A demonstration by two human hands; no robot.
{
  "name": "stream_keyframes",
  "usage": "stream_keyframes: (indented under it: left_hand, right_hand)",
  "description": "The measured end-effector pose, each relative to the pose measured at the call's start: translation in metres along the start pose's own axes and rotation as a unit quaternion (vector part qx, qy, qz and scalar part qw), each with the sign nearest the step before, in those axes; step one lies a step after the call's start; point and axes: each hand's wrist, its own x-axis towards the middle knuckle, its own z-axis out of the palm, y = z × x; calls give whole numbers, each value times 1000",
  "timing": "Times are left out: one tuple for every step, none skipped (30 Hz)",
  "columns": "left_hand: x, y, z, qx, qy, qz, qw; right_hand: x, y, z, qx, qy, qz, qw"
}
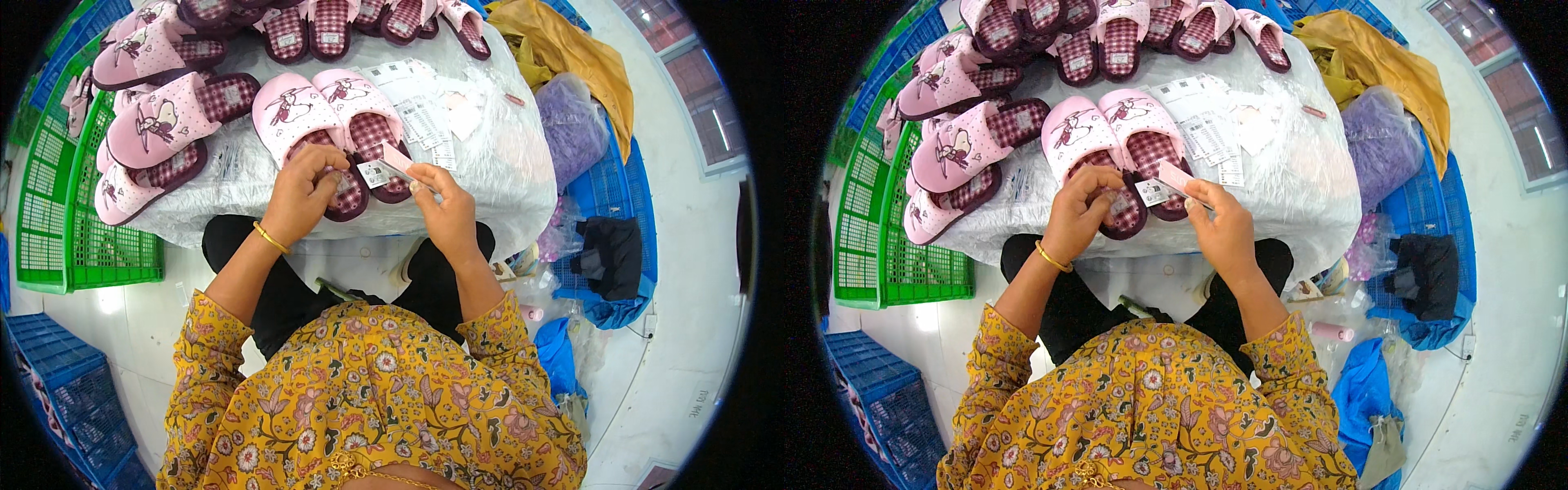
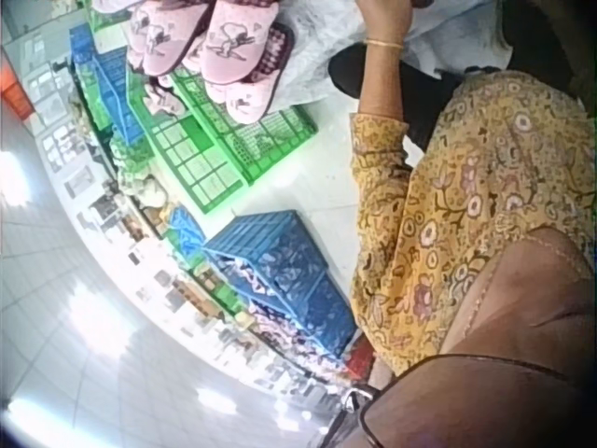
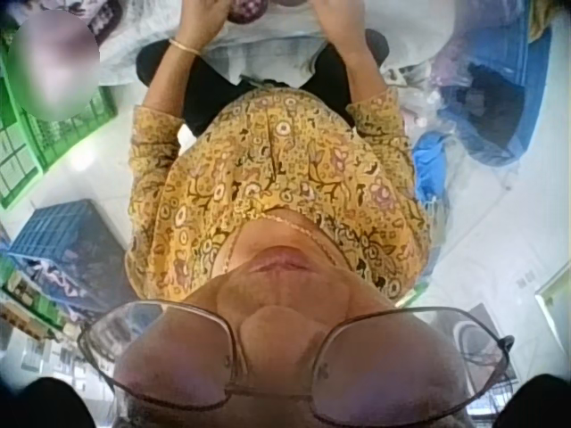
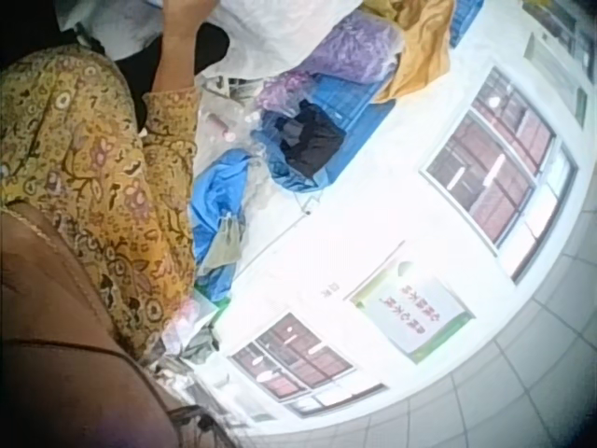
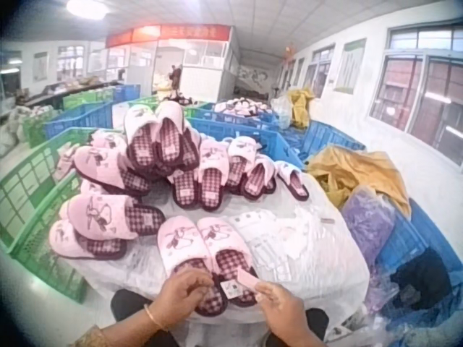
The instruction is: The person sits on the floor and repeatedly picks up pairs of pink slippers, attaches small white labels to them by hand, and places them into a green crate. The process is repeated for multiple pairs.
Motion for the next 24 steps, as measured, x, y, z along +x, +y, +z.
stream_keyframes:
  left_hand:
    - [-2, 3, 0, -2, 17, 15, 1000]
    - [-5, 4, -1, -3, 34, 29, 999]
    - [-8, 5, -3, 10, 74, 56, 996]
    - [-9, 6, -7, 25, 112, 86, 990]
    - [-9, 7, -13, 40, 151, 117, 981]
    - [-9, 3, -18, 50, 179, 131, 974]
    - [-7, 0, -23, 82, 207, 131, 966]
    - [-5, -3, -28, 114, 236, 130, 956]
    - [-4, -5, -33, 147, 266, 130, 944]
    - [-3, -5, -35, 147, 284, 111, 941]
    - [0, -6, -36, 174, 280, 121, 936]
    - [-1, -8, -37, 201, 277, 132, 930]
    - [5, -11, -39, 231, 274, 152, 921]
    - [7, -16, -40, 222, 279, 153, 922]
    - [8, -22, -41, 213, 283, 160, 921]
    - [9, -25, -39, 181, 294, 149, 927]
    - [8, -29, -38, 149, 304, 130, 932]
    - [7, -33, -42, 115, 317, 102, 936]
    - [3, -39, -48, 83, 330, 70, 938]
    - [0, -48, -50, 68, 338, 69, 936]
    - [2, -54, -53, 53, 344, 67, 935]
    - [2, -40, -48, -14, 337, 39, 940]
    - [2, -46, -49, 19, 332, 55, 941]
    - [3, -55, -51, 51, 327, 72, 941]
  right_hand:
    - [-2, -4, -1, -49, -8, -18, 999]
    - [-4, -10, -2, -97, -17, -36, 994]
    - [-5, -20, -3, -114, -1, -86, 990]
    - [-2, -34, -5, -130, 19, -139, 982]
    - [2, -43, -5, -146, 38, -191, 970]
    - [9, -46, -5, -134, 54, -221, 965]
    - [19, -48, -2, -128, 33, -197, 971]
    - [30, -50, 4, -120, 11, -175, 977]
    - [41, -53, 11, -113, -12, -155, 981]
    - [55, -57, 18, -157, -53, -143, 976]
    - [68, -57, 26, -199, -84, -124, 968]
    - [73, -55, 34, -215, -105, -120, 964]
    - [82, -53, 44, -228, -115, -120, 959]
    - [90, -55, 53, -236, -133, -122, 955]
    - [95, -54, 62, -246, -144, -127, 950]
    - [99, -45, 70, -250, -130, -127, 951]
    - [104, -38, 78, -251, -125, -125, 952]
    - [107, -36, 78, -226, -106, -138, 958]
    - [108, -36, 76, -197, -92, -150, 964]
    - [105, -34, 69, -183, -70, -165, 967]
    - [100, -32, 58, -168, -47, -180, 968]
    - [94, -24, 48, -146, 0, -212, 966]
    - [94, -26, 37, -138, -2, -181, 974]
    - [93, -33, 25, -130, -4, -150, 980]
